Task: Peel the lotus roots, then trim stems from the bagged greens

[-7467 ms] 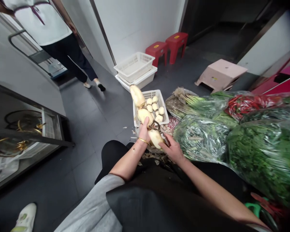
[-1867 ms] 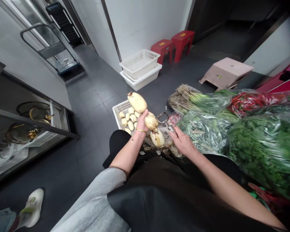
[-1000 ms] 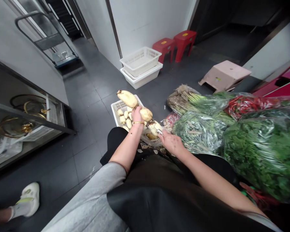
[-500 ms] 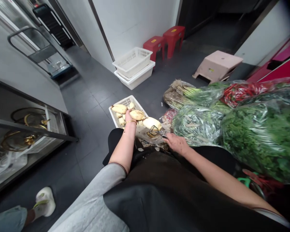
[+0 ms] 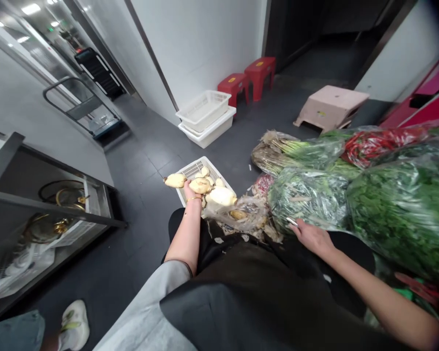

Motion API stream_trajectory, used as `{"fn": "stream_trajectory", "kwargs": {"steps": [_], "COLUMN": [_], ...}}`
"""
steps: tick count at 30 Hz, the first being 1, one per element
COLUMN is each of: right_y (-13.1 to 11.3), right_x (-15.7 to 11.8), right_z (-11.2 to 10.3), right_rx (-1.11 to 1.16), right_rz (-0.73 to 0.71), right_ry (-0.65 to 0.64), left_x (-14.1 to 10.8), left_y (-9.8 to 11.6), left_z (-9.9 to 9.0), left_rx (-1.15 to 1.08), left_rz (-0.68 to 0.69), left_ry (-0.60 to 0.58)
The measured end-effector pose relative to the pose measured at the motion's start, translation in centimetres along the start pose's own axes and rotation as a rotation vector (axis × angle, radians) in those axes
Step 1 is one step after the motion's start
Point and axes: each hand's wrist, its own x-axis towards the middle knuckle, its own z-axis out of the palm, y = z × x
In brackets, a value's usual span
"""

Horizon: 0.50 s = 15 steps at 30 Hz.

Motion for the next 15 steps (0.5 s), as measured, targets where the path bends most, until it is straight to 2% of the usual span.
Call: {"fn": "stream_trajectory", "kwargs": {"steps": [2,3,5,7,9,10,12,15], "right_y": [1.3,0.9,-1.5,-4.7,-6.9,-7.5,-7.4,-5.6], "right_x": [0.4,0.9,2.2,3.5,4.5,4.8,4.9,3.9], "right_z": [-0.4,-0.9,-2.3,-4.0,-5.7,-6.6,-8.6,-11.8], "right_rx": [0.196,0.323,0.614,0.919,1.144,1.205,1.265,1.35], "right_rz": [0.058,0.052,0.009,-0.006,-0.018,-0.026,-0.018,0.006], "right_ry": [0.073,0.108,0.11,0.055,0.023,0.05,0.181,0.393], "left_x": [-0.8,-1.4,-2.7,-4.2,-5.6,-6.2,-7.3,-8.4], "left_y": [0.6,0.6,0.3,-0.5,-1.6,-2.2,-3.3,-4.0], "left_z": [0.6,1.0,2.2,3.9,5.9,6.9,8.9,11.1], "left_rx": [-0.036,-0.04,-0.021,0.006,0.051,0.093,0.208,0.34], "left_rz": [0.053,0.064,0.047,-0.016,-0.107,-0.155,-0.218,-0.151], "left_ry": [-0.085,-0.152,-0.318,-0.472,-0.57,-0.607,-0.69,-0.843]}}
